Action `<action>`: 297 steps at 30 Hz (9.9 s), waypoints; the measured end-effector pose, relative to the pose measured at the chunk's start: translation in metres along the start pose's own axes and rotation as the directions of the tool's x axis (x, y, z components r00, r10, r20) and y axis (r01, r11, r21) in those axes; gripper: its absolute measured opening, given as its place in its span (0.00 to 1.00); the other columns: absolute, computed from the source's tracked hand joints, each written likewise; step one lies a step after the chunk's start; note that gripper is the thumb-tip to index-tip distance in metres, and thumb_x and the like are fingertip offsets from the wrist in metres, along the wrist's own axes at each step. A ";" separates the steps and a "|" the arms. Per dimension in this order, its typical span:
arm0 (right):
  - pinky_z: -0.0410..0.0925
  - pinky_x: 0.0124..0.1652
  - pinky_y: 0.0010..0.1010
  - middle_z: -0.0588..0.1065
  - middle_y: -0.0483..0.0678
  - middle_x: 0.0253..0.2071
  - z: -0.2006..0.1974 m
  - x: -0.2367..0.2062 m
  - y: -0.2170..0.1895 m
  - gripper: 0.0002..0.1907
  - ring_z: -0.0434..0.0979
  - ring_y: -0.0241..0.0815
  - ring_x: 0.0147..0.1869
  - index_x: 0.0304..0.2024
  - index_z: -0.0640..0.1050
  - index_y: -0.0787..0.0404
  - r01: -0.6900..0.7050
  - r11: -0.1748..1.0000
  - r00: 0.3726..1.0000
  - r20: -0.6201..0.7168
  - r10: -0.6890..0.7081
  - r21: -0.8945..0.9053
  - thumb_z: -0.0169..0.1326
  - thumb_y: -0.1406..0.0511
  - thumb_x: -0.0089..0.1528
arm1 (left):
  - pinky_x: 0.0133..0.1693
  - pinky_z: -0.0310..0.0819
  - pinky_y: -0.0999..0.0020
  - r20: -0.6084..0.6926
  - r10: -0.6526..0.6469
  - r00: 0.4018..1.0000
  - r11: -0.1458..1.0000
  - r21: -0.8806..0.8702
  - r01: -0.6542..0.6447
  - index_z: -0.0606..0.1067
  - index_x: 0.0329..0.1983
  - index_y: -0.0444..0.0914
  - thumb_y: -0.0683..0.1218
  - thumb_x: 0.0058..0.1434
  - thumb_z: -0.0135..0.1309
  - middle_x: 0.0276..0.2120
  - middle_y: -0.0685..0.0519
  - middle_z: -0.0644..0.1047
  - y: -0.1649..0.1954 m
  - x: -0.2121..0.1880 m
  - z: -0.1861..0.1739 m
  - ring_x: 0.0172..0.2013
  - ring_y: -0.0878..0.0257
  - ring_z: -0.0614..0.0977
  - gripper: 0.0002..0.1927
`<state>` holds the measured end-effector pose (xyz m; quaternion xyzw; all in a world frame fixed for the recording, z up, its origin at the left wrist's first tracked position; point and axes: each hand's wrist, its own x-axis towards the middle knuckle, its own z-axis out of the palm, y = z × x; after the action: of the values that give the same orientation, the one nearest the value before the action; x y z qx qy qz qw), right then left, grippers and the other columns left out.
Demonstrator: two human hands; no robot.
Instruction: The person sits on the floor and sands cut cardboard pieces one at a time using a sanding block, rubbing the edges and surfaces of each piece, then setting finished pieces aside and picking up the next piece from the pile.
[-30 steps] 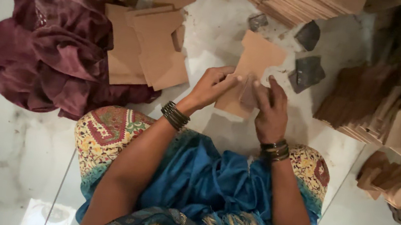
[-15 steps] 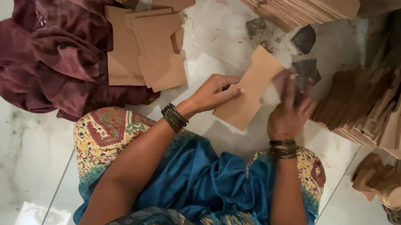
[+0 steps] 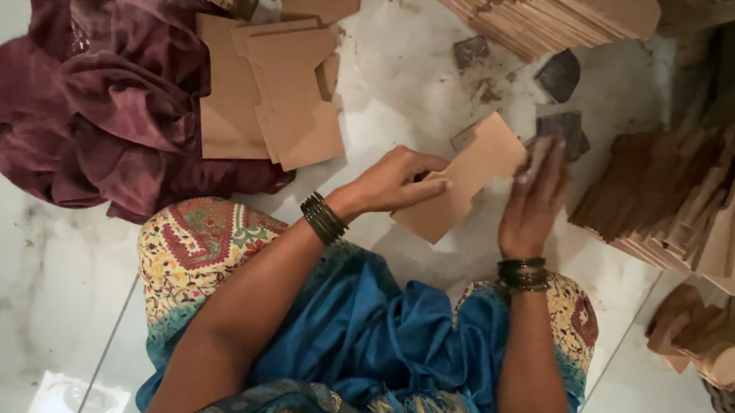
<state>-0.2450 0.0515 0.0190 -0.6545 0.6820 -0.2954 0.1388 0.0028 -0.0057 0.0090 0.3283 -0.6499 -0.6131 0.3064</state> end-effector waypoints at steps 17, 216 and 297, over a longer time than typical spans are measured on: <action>0.71 0.51 0.30 0.66 0.52 0.71 0.012 -0.008 0.020 0.35 0.71 0.39 0.60 0.78 0.54 0.55 -0.286 0.762 0.954 0.101 0.281 0.582 0.54 0.65 0.72 | 0.35 0.72 0.66 0.010 -0.047 0.999 0.966 -0.252 0.048 0.80 0.54 0.35 0.55 0.70 0.52 0.33 0.50 0.79 -0.023 0.003 0.005 0.32 0.65 0.76 0.21; 0.64 0.24 0.22 0.75 0.43 0.32 0.044 -0.040 -0.032 0.12 0.70 0.31 0.25 0.48 0.76 0.59 -0.613 0.254 0.772 0.499 0.393 0.748 0.55 0.59 0.68 | 0.60 0.71 0.64 -0.131 -0.094 0.987 0.630 -0.775 -0.043 0.47 0.81 0.46 0.46 0.71 0.50 0.71 0.51 0.64 0.004 -0.005 0.001 0.63 0.61 0.72 0.39; 0.69 0.60 0.36 0.72 0.50 0.57 -0.005 -0.055 -0.074 0.25 0.74 0.42 0.58 0.65 0.68 0.65 -0.510 -0.051 0.806 0.498 0.318 0.858 0.57 0.72 0.66 | 0.54 0.71 0.40 -0.307 0.177 0.935 0.809 0.587 0.039 0.66 0.65 0.42 0.46 0.35 0.72 0.68 0.39 0.58 0.012 -0.010 -0.024 0.63 0.34 0.66 0.50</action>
<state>-0.1824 0.1089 0.0549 -0.1720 0.4604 -0.5620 0.6653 0.0275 -0.0116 0.0230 0.4851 -0.7537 -0.3041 0.3229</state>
